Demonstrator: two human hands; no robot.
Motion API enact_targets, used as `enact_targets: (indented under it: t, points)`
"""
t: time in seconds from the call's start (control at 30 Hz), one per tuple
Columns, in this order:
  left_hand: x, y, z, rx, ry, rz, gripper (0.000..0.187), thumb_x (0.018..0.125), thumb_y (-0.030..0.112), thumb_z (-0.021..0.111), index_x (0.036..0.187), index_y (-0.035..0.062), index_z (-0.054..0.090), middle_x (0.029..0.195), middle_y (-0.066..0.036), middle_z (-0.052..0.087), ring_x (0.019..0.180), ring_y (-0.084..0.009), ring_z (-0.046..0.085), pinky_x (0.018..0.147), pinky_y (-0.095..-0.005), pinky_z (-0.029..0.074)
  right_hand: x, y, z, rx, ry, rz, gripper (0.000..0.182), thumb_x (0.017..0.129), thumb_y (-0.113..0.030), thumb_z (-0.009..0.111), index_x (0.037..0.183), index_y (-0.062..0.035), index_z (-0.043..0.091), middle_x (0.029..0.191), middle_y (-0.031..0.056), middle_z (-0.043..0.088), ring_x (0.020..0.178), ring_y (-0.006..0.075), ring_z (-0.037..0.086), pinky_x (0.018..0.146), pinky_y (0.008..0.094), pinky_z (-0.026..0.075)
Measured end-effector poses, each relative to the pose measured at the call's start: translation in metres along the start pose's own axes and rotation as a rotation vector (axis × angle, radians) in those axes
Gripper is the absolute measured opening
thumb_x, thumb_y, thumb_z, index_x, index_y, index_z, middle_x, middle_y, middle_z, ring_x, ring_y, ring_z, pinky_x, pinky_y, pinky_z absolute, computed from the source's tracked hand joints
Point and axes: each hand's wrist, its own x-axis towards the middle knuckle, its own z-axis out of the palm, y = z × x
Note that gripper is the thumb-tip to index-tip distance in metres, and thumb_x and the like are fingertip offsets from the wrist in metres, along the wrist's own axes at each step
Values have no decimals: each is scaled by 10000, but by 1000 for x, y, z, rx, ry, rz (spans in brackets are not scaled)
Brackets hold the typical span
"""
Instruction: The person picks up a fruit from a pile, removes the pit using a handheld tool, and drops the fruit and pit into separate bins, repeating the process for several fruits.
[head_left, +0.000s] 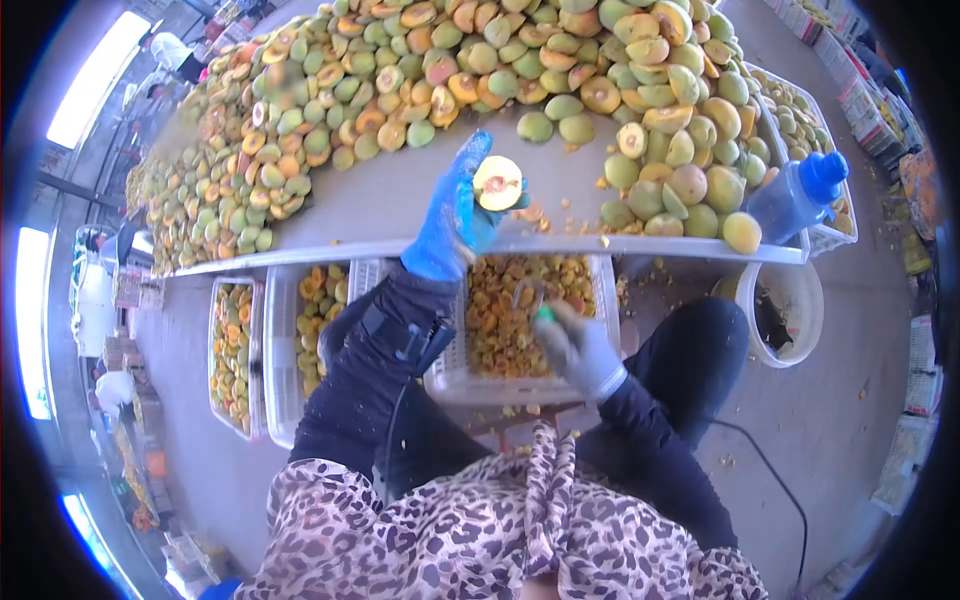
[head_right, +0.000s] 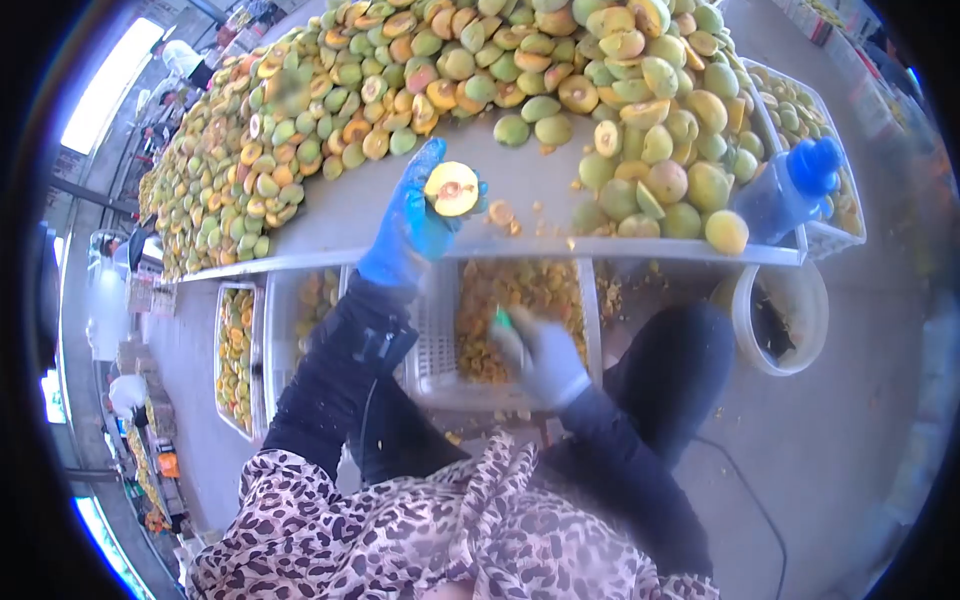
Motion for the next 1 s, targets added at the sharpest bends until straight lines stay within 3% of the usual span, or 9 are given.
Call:
enact_targets:
  t: [0.07,0.1,0.2,0.43,0.57,0.6,0.67,0.87,1.0]
  points:
    - [-41,-32,10,40,-173,447,274,871,143,603,1113,36,533,1001,-130,615,912,-274,635,773,-413,552,6,-47,-5,-40,50,-10,216,932,-208,526,892,0,564,722,233,581,683,398,597,535,397,429]
    - [-49,-47,7,559,100,671,285,899,206,554,1123,30,543,981,-144,618,883,-299,635,762,-421,555,7,-56,-2,-41,44,-5,216,932,-208,526,892,0,564,722,233,581,683,398,597,535,397,429]
    - [-100,-25,56,-307,113,112,283,910,222,523,1108,23,557,986,-160,617,868,-315,631,757,-411,553,4,-72,7,-127,96,-129,210,934,-200,530,906,4,571,653,216,558,603,374,581,515,377,419]
    - [-147,-33,60,-367,37,279,288,874,224,549,986,-40,583,908,-163,626,843,-320,624,767,-422,540,-22,-90,27,21,65,-107,242,938,-210,531,888,20,586,610,212,554,559,302,621,497,366,421]
    - [-153,-54,59,199,133,781,352,914,348,493,889,4,564,821,-141,607,713,-248,589,617,-334,504,-23,-79,26,-398,-10,-219,388,936,-380,494,839,-27,623,666,243,589,627,396,608,532,475,455]
    - [-150,-42,48,64,-23,493,354,930,362,466,826,32,540,734,-113,582,618,-230,553,530,-330,466,-21,-68,26,-382,-66,-326,386,939,-380,482,861,-32,630,696,243,599,647,408,607,546,483,457]
    - [-155,-46,59,-102,124,488,324,935,350,467,785,67,522,658,-80,532,554,-218,530,495,-332,454,-29,-94,17,-194,-172,-57,427,943,-398,477,929,1,628,764,272,603,699,436,603,629,448,478]
    - [-167,-37,72,34,48,475,338,962,336,439,771,65,504,654,-74,533,505,-201,526,431,-304,428,-28,-88,14,-115,-214,-151,536,949,-480,444,846,19,611,626,171,591,524,256,578,547,385,476]
    - [-165,-43,71,164,-8,503,352,980,331,406,765,66,493,632,-76,517,483,-185,506,418,-286,408,-36,-98,13,188,-395,298,504,955,-515,417,759,-80,578,550,-39,455,428,53,408,389,217,305]
